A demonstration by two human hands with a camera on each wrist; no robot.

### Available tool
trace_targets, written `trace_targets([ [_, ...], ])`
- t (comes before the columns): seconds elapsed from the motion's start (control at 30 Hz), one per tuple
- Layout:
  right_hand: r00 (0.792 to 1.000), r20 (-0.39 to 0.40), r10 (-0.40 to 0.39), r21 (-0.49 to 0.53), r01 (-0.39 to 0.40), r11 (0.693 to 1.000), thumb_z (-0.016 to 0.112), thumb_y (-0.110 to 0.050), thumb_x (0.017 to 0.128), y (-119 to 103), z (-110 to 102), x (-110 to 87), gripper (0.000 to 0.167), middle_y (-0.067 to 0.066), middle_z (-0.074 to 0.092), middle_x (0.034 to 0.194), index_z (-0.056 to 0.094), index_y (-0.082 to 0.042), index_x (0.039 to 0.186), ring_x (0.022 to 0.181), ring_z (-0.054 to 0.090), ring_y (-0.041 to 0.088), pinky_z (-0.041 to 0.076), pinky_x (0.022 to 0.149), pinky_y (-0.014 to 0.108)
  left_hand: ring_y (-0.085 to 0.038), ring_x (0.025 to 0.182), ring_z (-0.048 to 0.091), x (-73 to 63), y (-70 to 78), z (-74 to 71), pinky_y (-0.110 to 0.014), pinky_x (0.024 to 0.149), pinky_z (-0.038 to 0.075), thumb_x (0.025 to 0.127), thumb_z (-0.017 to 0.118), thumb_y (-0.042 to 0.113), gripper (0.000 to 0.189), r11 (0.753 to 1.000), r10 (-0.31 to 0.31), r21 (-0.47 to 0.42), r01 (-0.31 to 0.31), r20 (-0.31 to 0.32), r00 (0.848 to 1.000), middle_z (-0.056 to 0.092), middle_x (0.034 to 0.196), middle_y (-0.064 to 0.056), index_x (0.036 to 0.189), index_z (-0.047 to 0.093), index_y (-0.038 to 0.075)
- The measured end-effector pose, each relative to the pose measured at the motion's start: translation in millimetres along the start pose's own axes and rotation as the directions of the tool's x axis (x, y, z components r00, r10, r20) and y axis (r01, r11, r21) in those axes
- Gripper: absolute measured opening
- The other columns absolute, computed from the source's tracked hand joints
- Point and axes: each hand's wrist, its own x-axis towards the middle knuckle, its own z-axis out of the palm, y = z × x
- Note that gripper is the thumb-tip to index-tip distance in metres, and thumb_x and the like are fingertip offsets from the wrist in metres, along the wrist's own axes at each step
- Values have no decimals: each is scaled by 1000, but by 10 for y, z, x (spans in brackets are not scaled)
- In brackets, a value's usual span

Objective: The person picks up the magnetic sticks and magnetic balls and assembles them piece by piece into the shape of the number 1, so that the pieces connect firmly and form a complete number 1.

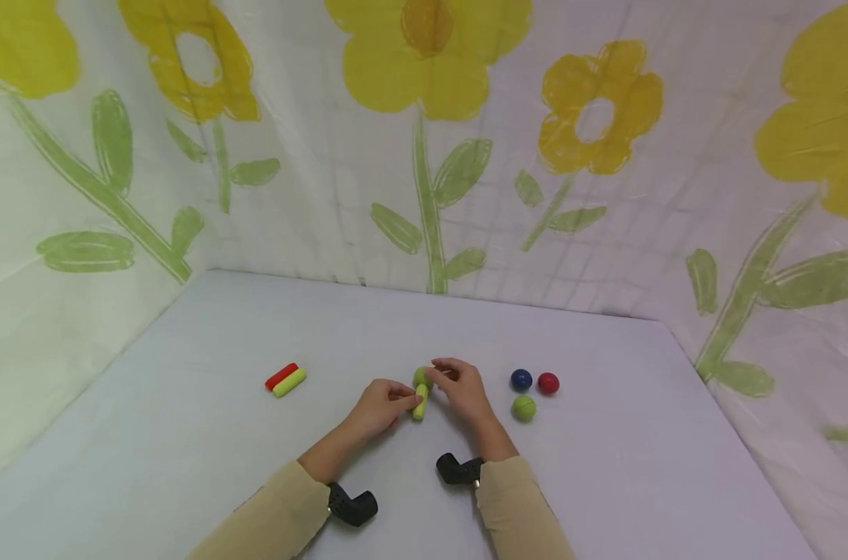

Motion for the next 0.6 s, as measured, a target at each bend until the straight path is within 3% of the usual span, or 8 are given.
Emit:
trace_targets([
  [0.23, 999, -40, -16, -13, 16, 1000, 67, -16, 92, 30, 9, -99, 32, 16, 67, 106, 66, 6, 116, 79, 61, 16, 46, 70, 27, -6, 44, 44, -9, -21, 7, -20, 44, 38, 92, 68, 19, 26, 1000, -8, 0, 8, -21, 1000, 65, 75, -2, 100, 69, -6],
  [0.6, 999, -36, -8, -29, 7, 1000, 65, -18, 95, 34, -23, -287, 34, 13, 67, 105, 64, 6, 119, 82, 57, 12, 46, 68, 26, -6, 44, 45, -12, -13, 9, -21, 44, 39, 92, 68, 19, 26, 1000, 10, 3, -10, -25, 1000, 68, 78, -5, 99, 69, -6],
])
